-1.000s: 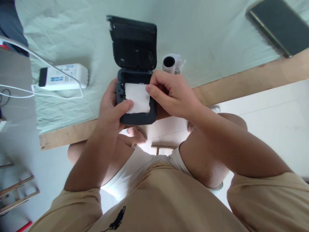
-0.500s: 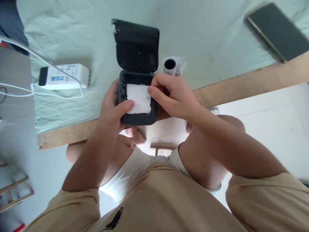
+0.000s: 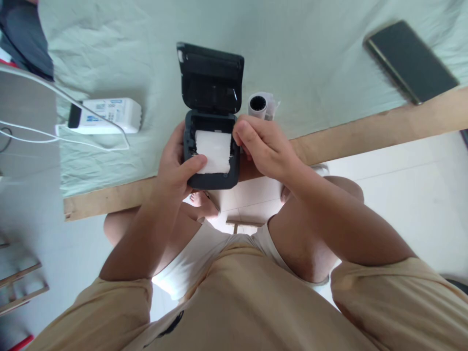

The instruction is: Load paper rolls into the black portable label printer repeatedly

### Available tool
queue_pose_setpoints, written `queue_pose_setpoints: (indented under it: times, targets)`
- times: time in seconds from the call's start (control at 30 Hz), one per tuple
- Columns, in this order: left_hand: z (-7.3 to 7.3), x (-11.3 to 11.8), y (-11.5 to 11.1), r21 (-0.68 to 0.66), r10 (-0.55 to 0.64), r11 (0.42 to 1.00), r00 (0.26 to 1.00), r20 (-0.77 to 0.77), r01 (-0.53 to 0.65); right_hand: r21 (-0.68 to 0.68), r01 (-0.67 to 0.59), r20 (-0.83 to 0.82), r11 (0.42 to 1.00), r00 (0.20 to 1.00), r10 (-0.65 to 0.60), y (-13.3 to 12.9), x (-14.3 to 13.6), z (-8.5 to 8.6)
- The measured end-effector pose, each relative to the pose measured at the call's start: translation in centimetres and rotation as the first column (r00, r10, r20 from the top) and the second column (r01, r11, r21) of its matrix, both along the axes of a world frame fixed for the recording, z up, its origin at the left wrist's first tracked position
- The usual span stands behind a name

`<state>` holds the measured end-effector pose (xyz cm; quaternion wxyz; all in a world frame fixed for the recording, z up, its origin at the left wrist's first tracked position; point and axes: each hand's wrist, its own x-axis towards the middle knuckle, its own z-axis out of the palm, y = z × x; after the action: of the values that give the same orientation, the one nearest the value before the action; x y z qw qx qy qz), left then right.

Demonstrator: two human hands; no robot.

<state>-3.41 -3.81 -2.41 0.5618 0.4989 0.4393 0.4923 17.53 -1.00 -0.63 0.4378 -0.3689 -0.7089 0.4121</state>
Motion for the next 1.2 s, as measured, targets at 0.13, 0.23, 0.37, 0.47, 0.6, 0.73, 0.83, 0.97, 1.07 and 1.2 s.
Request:
queue_pose_setpoints:
  times: [0.13,0.23,0.37,0.47,0.6,0.73,0.83,0.97,1.07,1.2]
  targets:
    - [-0.4,-0.1,0.3,-0.003,-0.017,1.0,1.0,0.019,0.017,-0.01,0.021,-0.012,1.0,1.0,-0.021,0.0,0.0,-0.2]
    - [-0.7,0.0,0.5,0.02,-0.024,1.0,0.997,0.068,0.022,-0.016,0.026,0.01,1.0,1.0,-0.026,-0.1,0.1,-0.2]
    - [-0.7,0.0,0.5,0.024,-0.027,0.999,0.996,0.083,0.025,-0.045,0.02,0.018,0.999,1.0,-0.02,-0.2,0.2,-0.3]
    - [-0.4,-0.1,0.3,0.029,-0.033,0.999,0.999,0.043,0.032,-0.062,0.036,0.029,0.997,0.999,-0.034,-0.3,0.3,-0.2]
    - [-0.5,-0.2,0.3,0.034,-0.046,0.998,0.997,0.054,0.044,-0.074,0.024,0.037,0.997,0.999,-0.021,-0.4,0.4,-0.2]
    - [-0.4,-0.1,0.5,0.038,-0.036,0.999,0.997,0.066,0.034,-0.088,0.015,0.026,0.996,1.0,-0.013,-0.4,0.4,0.1]
    - [0.2,0.1,0.5,0.015,-0.025,1.0,0.998,0.059,0.025,-0.111,0.028,0.037,0.993,0.999,-0.024,-0.4,0.2,0.5]
    - [0.6,0.2,0.4,0.001,-0.038,0.999,0.998,0.055,0.038,-0.113,0.066,0.089,0.991,0.994,-0.056,-0.4,0.1,0.9]
    - [0.6,0.2,0.3,-0.002,-0.029,1.0,0.999,0.031,0.029,-0.109,0.07,0.104,0.992,0.993,-0.059,-0.3,0.1,1.1]
    - [0.9,0.2,0.1,-0.032,-0.013,0.999,1.0,-0.01,0.013,-0.075,0.057,0.059,0.996,0.997,-0.053,-0.5,0.2,0.7]
